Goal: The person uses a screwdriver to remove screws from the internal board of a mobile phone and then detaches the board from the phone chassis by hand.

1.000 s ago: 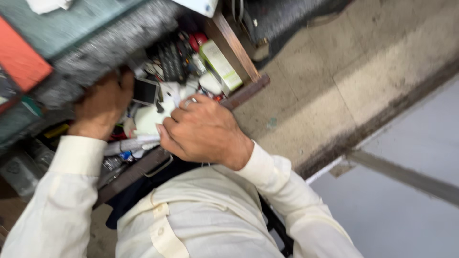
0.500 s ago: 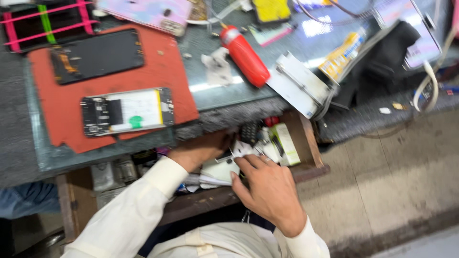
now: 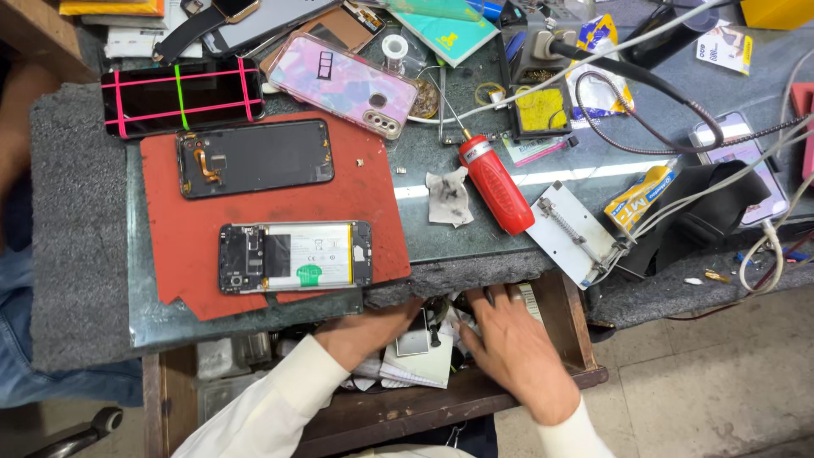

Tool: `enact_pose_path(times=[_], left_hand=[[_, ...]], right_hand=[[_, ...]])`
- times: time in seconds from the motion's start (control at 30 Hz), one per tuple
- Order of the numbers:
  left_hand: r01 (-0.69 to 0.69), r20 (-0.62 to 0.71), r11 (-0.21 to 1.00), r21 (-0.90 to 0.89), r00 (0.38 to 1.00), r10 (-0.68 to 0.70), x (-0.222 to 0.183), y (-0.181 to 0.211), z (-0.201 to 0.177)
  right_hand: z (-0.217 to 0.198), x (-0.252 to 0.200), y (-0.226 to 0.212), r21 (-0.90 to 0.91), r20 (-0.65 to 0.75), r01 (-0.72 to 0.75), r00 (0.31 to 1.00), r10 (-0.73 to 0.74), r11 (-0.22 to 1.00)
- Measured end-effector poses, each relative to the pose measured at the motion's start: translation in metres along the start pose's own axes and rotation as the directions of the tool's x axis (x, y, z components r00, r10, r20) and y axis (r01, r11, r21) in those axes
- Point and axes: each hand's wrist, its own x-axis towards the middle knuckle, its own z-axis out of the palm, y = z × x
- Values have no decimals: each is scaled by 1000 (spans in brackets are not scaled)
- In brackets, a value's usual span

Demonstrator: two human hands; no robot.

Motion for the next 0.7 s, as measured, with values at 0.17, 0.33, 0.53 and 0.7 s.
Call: enact_pose_path(times=[0.17,0.33,0.53,0.7], left_hand=[[304,293,569,-764,949,-115,-40,3,0],[158,111,707,-689,987,-112,-54,-8,6],[236,144,301,-924,944,-298,-59,-16,2],[185,44,389,-903,938,-343,-64,-19,7]], right_hand=[[24,22,39,29,-29,192,981,-191,981],[19,9,25,-93,224,42,974,-20,995],[-87,-5,-35,87,151,198,966,-210,976],[-162,60,-46,172,-192,108,979,-74,979]])
